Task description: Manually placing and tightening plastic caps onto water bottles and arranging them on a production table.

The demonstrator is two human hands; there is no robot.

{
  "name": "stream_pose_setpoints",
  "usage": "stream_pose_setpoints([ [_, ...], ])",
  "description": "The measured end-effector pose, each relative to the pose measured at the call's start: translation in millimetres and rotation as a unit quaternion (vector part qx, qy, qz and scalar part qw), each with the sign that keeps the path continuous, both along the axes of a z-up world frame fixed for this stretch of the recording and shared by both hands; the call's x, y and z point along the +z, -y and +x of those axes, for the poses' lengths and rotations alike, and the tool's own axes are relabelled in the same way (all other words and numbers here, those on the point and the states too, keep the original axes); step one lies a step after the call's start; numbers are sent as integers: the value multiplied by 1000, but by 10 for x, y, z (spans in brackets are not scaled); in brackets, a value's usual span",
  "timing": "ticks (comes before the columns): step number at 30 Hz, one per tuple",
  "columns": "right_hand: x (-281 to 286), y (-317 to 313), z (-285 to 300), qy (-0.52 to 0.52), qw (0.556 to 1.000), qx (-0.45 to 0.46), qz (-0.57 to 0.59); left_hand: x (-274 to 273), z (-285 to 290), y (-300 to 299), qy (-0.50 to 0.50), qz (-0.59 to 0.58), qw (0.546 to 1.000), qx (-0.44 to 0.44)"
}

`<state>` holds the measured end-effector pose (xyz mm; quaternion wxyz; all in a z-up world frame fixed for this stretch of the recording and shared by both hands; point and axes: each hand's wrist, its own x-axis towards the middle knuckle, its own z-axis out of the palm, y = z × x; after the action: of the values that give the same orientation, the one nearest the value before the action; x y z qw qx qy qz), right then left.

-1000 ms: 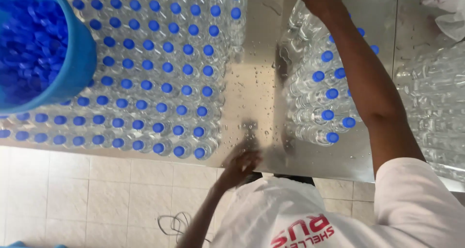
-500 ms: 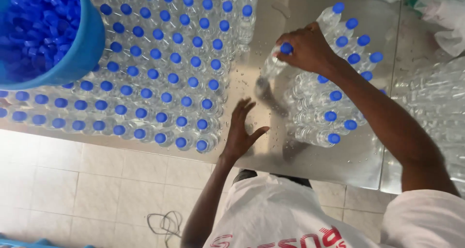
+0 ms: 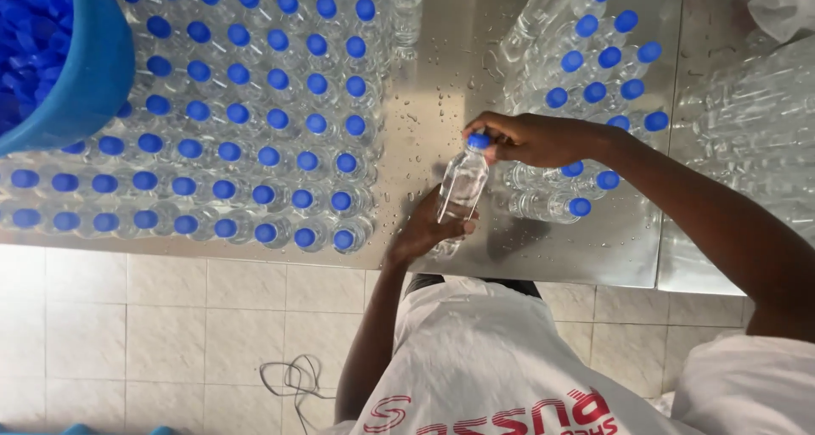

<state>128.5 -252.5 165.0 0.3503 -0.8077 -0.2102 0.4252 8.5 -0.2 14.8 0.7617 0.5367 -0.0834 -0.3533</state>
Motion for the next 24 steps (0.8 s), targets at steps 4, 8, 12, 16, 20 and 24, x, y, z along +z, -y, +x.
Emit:
stream_pose_setpoints([
  [4,103,83,-69,-8,999,34,-31,-82,-67,-137,11,-55,998,-29],
  [8,194,58,-270,62,973,185,-123,-371,-132,-295,28,-137,981,-137],
  [12,57,104,-624,258,912,296,-117,-461,-239,-321,-55,-247,942,-222],
  [16,-51,189,-712,318,908,251,-105,56,-137,-308,6,-211,951,-226],
  [20,-108,269,-698,-130,988,-3,-83,551,-5,-381,139,86,967,-197],
  [24,225,183,-559,12,992,-77,-98,505,-10,-382,115,13,985,-132],
])
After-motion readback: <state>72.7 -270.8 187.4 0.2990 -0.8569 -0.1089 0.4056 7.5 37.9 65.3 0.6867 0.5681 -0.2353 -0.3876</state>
